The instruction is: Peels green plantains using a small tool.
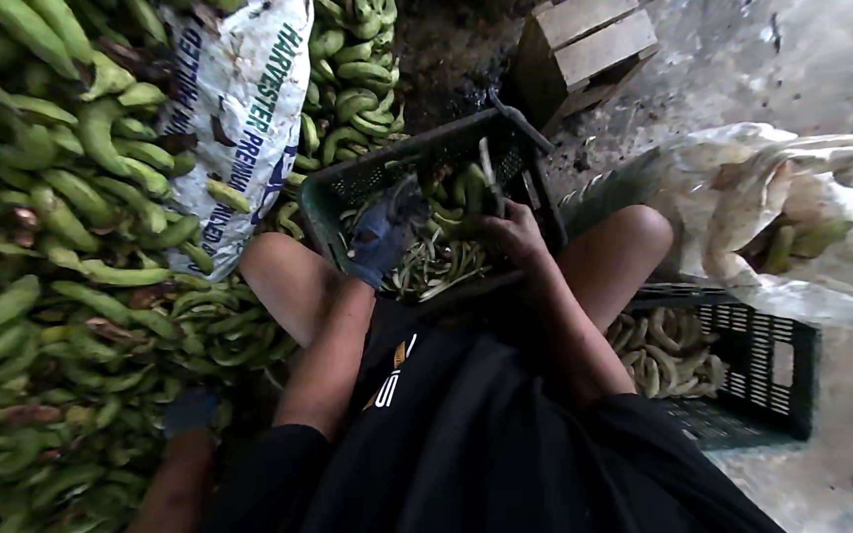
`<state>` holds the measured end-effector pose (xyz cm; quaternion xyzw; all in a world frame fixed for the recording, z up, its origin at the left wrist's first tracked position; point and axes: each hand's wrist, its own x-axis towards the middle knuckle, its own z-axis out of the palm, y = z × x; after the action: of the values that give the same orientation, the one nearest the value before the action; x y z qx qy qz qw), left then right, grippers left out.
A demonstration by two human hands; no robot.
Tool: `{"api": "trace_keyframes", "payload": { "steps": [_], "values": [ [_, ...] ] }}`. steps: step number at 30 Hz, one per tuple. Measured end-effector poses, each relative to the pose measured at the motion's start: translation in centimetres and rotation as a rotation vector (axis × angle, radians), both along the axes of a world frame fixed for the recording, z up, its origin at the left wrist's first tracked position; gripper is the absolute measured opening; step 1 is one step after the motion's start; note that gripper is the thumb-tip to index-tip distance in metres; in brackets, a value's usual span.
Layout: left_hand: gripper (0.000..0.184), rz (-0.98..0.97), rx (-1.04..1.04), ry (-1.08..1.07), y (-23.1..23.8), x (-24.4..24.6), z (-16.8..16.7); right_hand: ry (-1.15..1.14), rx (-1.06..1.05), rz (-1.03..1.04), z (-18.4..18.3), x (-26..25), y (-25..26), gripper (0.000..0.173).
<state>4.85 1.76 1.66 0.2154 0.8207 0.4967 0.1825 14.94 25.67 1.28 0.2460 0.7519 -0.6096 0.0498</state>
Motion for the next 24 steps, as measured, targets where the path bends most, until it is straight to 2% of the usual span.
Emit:
{"api": "trace_keyframes", "payload": {
  "steps": [1, 3, 5, 7, 9, 11, 13, 16, 20, 24],
  "values": [
    [0.05, -0.022, 0.183, -0.08, 0.6, -0.2, 0.1, 0.012, 0.046, 0.11, 0.9, -0.3, -0.5, 0.035],
    [0.048, -0.031, 0.355, -0.186, 1.5, 0.0, -0.3, 0.061, 0.085, 0.23, 2.3, -1.3, -2.0, 0.035],
    [0.044, 0.077, 0.401, -0.205, 3.0, 1.1, 0.3, 0.089, 0.041, 0.209, 2.9, -2.5, -3.8, 0.034],
    [0.054, 0.242, 0.321, -0.264, 4.1, 1.6, 1.0, 0.085, -0.034, 0.16, 2.4, -3.0, -5.1, 0.034],
    [0.044, 0.472, 0.388, -0.377, 4.6, 1.2, 1.2, 0.089, -0.045, 0.061, 1.4, -3.0, -5.6, 0.036],
    [0.028, 0.59, 0.739, -0.533, 4.1, 0.3, 0.6, 0.07, -0.041, -0.106, 0.6, -2.5, -5.9, 0.036],
    [0.032, 0.628, 1.013, -0.654, 2.9, -0.9, -0.1, 0.012, -0.105, -0.247, -0.6, -1.9, -5.8, 0.037],
    [0.035, 0.602, 1.143, -0.637, 1.8, -1.1, 0.3, -0.07, -0.366, -0.312, -1.5, -1.3, -6.4, 0.038],
    [0.032, 0.523, 1.227, -0.603, 2.0, -0.4, 0.7, -0.137, -0.666, -0.255, -1.0, -2.1, -8.2, 0.04],
    [0.026, 0.447, 1.22, -0.56, 2.4, 0.7, 1.2, -0.16, -0.819, -0.217, -0.4, -3.0, -9.4, 0.036]
  ]
}}
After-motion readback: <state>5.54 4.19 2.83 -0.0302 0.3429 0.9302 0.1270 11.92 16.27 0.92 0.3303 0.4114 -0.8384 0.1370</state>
